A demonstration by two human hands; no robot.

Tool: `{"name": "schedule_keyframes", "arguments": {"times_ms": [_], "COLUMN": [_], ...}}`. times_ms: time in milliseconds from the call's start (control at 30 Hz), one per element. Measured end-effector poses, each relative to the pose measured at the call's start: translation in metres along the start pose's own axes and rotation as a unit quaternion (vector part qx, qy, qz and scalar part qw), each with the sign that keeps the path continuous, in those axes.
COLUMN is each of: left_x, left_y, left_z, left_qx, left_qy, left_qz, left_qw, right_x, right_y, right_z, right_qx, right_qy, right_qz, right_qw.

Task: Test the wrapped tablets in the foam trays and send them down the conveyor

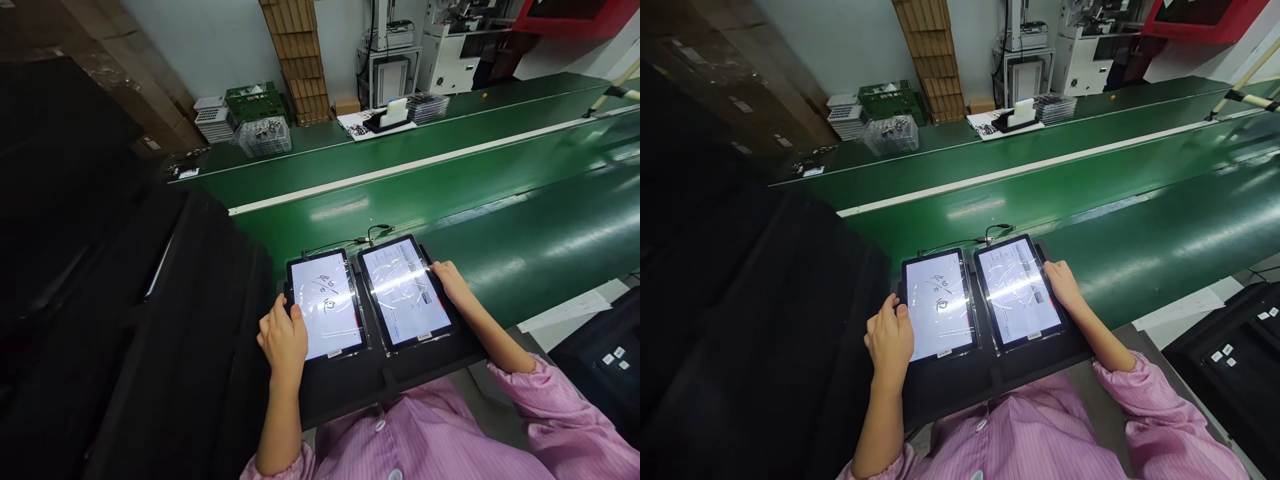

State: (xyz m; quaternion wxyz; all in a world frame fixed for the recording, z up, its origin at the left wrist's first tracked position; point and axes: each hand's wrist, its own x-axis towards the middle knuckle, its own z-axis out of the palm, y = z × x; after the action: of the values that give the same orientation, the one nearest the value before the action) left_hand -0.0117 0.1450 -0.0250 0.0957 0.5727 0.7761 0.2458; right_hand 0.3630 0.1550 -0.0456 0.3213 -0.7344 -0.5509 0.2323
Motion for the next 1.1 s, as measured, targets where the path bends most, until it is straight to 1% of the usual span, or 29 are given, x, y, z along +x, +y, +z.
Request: {"name": "schedule_keyframes", "arguments": {"times_ms": [67, 100, 133, 200, 233, 300, 367, 400, 467, 533, 600, 633, 700, 733, 767, 833, 867, 900, 933, 967, 1033, 1067, 1100], "left_x": [0.004, 0.007, 0.009, 0.014, 0.016, 0.02, 0.023, 0.023, 0.024, 0.023, 0.02, 0.018, 0.015, 0.013, 0.012, 0.008, 0.006, 0.004, 0.002, 0.001, -0.002, -0.003, -0.003], "left_y": [0.002, 0.003, 0.005, 0.007, 0.008, 0.007, 0.005, 0.004, 0.004, 0.009, 0.017, 0.022, 0.031, 0.033, 0.035, 0.034, 0.033, 0.031, 0.03, 0.028, 0.025, 0.023, 0.022], "left_z": [-0.002, -0.002, -0.003, -0.004, -0.005, -0.007, -0.009, -0.01, -0.011, -0.009, -0.004, -0.002, 0.003, 0.005, 0.007, 0.009, 0.011, 0.012, 0.013, 0.014, 0.015, 0.014, 0.014], "left_qx": [-0.005, -0.008, -0.01, -0.016, -0.021, -0.032, -0.04, -0.041, -0.043, -0.036, -0.003, 0.02, 0.07, 0.09, 0.107, 0.125, 0.124, 0.115, 0.1, 0.08, 0.038, 0.021, 0.006], "left_qy": [-0.027, -0.042, -0.056, -0.08, -0.089, -0.103, -0.107, -0.107, -0.105, -0.1, -0.092, -0.088, -0.08, -0.075, -0.07, -0.068, -0.074, -0.086, -0.103, -0.12, -0.139, -0.134, -0.117], "left_qz": [-0.013, -0.02, -0.027, -0.037, -0.041, -0.047, -0.054, -0.057, -0.06, -0.052, -0.017, 0.009, 0.057, 0.068, 0.071, 0.075, 0.088, 0.113, 0.15, 0.194, 0.285, 0.319, 0.34], "left_qw": [1.0, 0.999, 0.998, 0.996, 0.995, 0.993, 0.992, 0.992, 0.992, 0.993, 0.996, 0.996, 0.993, 0.991, 0.989, 0.987, 0.986, 0.983, 0.978, 0.97, 0.948, 0.938, 0.933], "right_x": [-0.003, -0.006, -0.008, -0.01, -0.01, -0.01, -0.008, -0.007, -0.006, -0.006, -0.008, -0.011, -0.018, -0.022, -0.027, -0.035, -0.038, -0.039, -0.04, -0.039, -0.035, -0.034, -0.033], "right_y": [-0.004, -0.006, -0.009, -0.013, -0.015, -0.015, -0.012, -0.01, -0.005, 0.002, 0.007, 0.008, 0.006, 0.002, -0.003, -0.014, -0.019, -0.022, -0.024, -0.024, -0.021, -0.019, -0.017], "right_z": [0.001, 0.001, 0.002, 0.003, 0.003, 0.004, 0.007, 0.009, 0.015, 0.02, 0.024, 0.024, 0.023, 0.023, 0.022, 0.021, 0.021, 0.021, 0.021, 0.02, 0.016, 0.014, 0.011], "right_qx": [0.096, 0.172, 0.254, 0.39, 0.424, 0.456, 0.462, 0.456, 0.426, 0.363, 0.268, 0.216, 0.109, 0.052, -0.008, -0.121, -0.166, -0.198, -0.216, -0.226, -0.226, -0.217, -0.204], "right_qy": [-0.017, -0.04, -0.071, -0.14, -0.171, -0.212, -0.231, -0.23, -0.207, -0.15, -0.089, -0.065, -0.023, -0.003, 0.015, 0.026, 0.018, 0.011, 0.016, 0.034, 0.102, 0.134, 0.152], "right_qz": [0.01, 0.025, 0.045, 0.09, 0.107, 0.13, 0.135, 0.126, 0.088, 0.051, 0.027, 0.007, -0.069, -0.124, -0.183, -0.291, -0.327, -0.346, -0.345, -0.328, -0.28, -0.268, -0.273], "right_qw": [0.995, 0.984, 0.963, 0.906, 0.883, 0.855, 0.846, 0.85, 0.876, 0.918, 0.959, 0.974, 0.991, 0.991, 0.983, 0.949, 0.93, 0.917, 0.913, 0.917, 0.927, 0.929, 0.928]}}
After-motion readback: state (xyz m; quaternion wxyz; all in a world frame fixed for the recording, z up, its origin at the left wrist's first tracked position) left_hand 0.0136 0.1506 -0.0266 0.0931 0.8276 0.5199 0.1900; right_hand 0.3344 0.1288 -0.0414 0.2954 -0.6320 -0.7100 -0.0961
